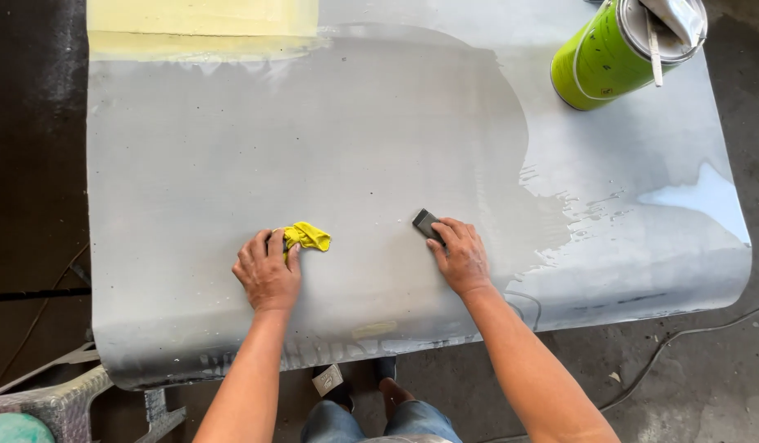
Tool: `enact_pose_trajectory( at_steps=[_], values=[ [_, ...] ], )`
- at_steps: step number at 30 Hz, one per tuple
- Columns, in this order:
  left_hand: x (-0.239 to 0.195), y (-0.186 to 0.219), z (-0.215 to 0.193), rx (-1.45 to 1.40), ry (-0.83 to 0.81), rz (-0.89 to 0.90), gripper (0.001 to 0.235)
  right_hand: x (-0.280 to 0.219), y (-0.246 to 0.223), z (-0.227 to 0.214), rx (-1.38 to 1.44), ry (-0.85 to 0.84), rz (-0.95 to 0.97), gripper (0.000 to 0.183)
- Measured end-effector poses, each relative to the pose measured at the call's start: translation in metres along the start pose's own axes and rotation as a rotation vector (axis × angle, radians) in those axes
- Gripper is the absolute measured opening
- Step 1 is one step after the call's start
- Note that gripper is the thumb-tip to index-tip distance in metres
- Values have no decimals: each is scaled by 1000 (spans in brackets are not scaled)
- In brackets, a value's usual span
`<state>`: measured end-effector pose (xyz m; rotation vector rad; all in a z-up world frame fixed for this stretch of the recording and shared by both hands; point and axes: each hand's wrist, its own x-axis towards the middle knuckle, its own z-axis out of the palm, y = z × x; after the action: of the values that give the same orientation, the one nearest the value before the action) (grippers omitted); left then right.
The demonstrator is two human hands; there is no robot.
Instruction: Manually sanding a car body panel using a sanding block and a wet cloth.
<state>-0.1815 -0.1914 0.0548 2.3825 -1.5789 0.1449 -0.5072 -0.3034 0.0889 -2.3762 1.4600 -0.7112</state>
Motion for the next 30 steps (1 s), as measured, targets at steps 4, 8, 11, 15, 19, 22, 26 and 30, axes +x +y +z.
enact_pose_trajectory(
  at_steps=[4, 8, 11, 15, 19, 22, 26, 30],
  values=[
    [-3, -3, 0, -40, 41, -40, 44, -5, 5, 9, -23, 2, 5, 25],
    [-3, -4, 3, -45, 25, -40, 45, -3, 0, 15, 445, -61, 508, 24],
    [0, -5, -2, -64, 7, -18, 47, -5, -17, 18, 900, -89, 812, 26],
    [1, -5, -20, -111, -17, 38, 57, -25, -23, 58, 1062, -90, 855, 25],
    [-8, -11, -20, -151, -48, 89, 57, -31, -69, 52, 614, 3, 634, 18],
    [-3, -15, -28, -164, -151, 134, 52, -30, -98, 42, 65, 164, 373, 18],
    [2, -15, -26, -147, -82, 286, 46, -47, -101, 60, -3, 244, 146, 24],
    [-3, -7, -13, -188, 88, 412, 44, -68, -128, 85, -10, 155, 81, 24]
  ],
)
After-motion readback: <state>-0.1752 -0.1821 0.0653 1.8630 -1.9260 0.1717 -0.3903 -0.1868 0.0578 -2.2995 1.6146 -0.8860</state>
